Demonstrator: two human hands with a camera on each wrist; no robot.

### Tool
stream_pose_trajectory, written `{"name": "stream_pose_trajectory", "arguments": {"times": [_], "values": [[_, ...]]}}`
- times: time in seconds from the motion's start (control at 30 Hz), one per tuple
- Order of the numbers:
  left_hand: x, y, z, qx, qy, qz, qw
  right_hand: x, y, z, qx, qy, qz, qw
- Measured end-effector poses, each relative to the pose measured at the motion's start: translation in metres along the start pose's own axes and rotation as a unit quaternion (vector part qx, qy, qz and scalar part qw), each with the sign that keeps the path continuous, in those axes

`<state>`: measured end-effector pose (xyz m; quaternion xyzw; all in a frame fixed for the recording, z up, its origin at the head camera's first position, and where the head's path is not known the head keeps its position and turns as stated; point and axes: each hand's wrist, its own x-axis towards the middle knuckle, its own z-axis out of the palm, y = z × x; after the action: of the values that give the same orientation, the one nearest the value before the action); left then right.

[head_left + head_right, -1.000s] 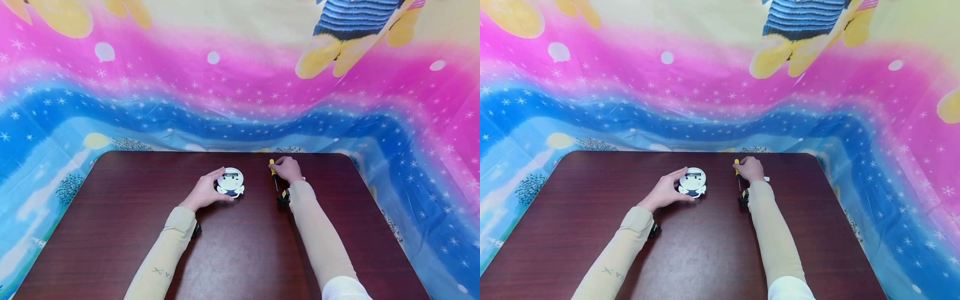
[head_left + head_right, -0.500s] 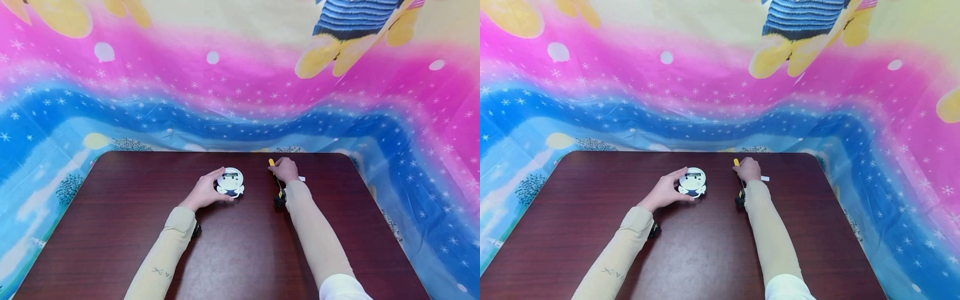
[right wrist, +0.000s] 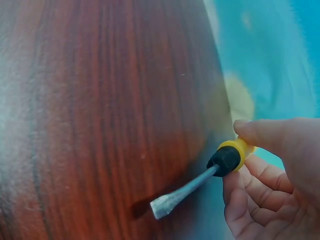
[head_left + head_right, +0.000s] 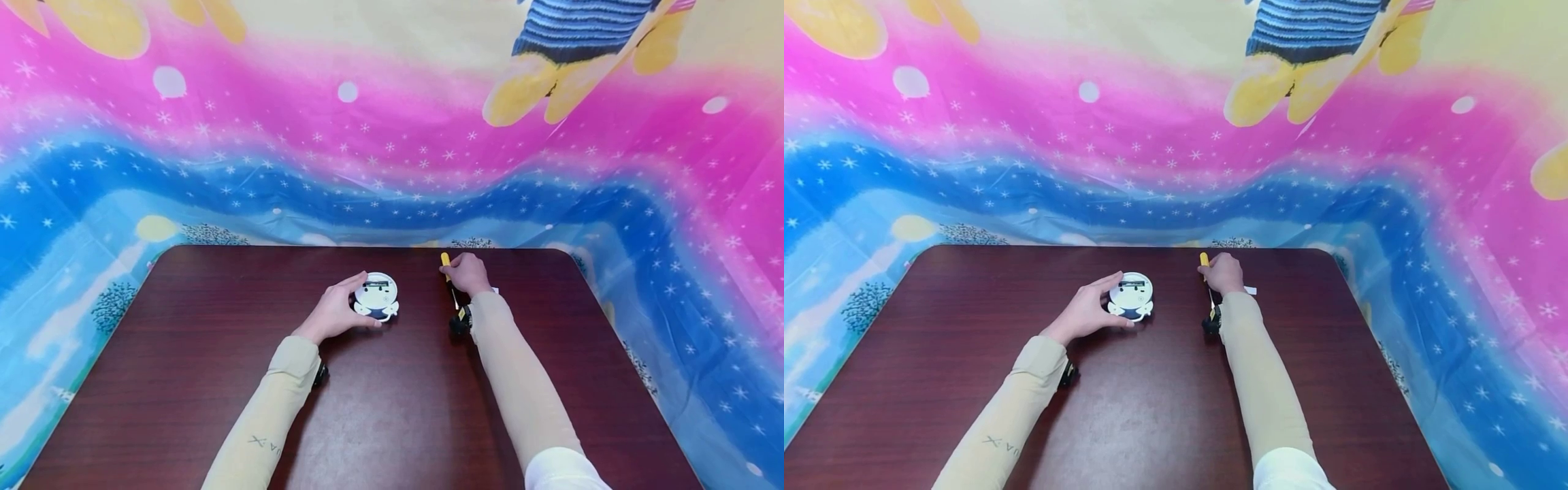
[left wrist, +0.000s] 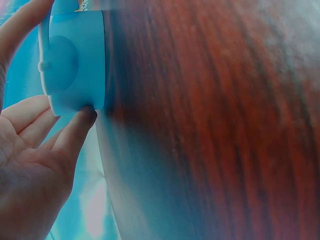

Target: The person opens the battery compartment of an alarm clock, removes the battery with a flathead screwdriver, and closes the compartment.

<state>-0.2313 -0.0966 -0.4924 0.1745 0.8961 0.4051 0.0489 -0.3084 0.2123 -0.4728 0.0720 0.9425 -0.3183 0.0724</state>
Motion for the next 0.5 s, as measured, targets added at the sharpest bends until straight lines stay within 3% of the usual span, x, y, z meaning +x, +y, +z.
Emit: {"name": "stream_pose_trajectory", "arguments": {"times": [0.5], "values": [[-0.0002, 0.0014, -0.0002, 0.001, -0.003, -0.001, 1.0, 0.0018, -0.0043, -0.0089, 0.056, 0.006, -0.014, 0.9983]]}}
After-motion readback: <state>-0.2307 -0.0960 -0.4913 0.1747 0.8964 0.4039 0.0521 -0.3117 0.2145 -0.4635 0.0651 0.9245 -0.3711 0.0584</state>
